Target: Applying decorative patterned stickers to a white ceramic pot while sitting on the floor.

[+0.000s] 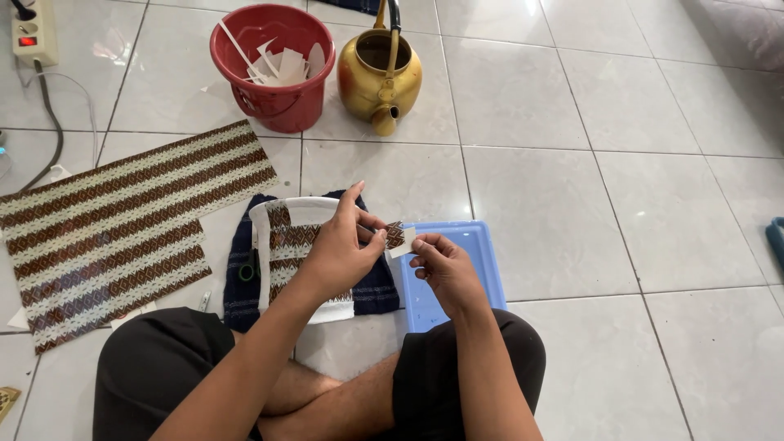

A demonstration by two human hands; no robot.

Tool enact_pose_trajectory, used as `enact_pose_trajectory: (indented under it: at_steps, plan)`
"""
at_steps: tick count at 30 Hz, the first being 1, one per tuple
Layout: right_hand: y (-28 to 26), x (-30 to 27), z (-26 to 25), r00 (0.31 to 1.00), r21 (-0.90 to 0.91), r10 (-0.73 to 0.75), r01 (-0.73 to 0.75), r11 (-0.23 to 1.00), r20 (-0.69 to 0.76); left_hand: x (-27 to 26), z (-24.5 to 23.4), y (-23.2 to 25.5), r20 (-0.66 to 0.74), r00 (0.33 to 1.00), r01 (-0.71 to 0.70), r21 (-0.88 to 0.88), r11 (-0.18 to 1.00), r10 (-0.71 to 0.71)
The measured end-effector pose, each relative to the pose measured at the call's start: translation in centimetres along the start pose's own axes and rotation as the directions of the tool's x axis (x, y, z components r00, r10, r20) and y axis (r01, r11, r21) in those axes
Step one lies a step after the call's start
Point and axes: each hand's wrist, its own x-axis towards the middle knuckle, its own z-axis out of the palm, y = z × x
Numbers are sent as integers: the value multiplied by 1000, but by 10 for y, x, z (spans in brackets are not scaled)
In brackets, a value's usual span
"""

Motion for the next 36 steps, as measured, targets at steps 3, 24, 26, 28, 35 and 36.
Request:
enact_pose_trajectory:
  at_steps: [3, 24, 26, 28, 35, 36]
  plan:
    - [-5, -4, 5, 1000, 45, 4, -5, 999, 9, -3, -1, 1, -2, 1000, 26, 2, 1000, -26]
    - [-27, -20, -15, 984, -58, -166, 170, 984, 58, -54, -46, 10, 151, 985, 105, -174, 979, -79]
    - [-44, -17, -36, 973, -182, -214, 226, 957, 84, -67, -63, -5, 190, 977, 135, -203, 970, -96]
    - [-63, -15, -48, 959, -307, -262, 284, 908, 112, -85, -82, -21, 233, 967, 160, -237, 958, -104]
    - [-46, 48, -87, 985, -678, 169, -135, 722, -16, -150, -124, -109, -112, 989, -143, -886, 441, 95]
    - [-35, 62, -95, 969, -704, 241, -204, 680, -48, -154, -125, -118, -185, 981, -194, -902, 385, 61]
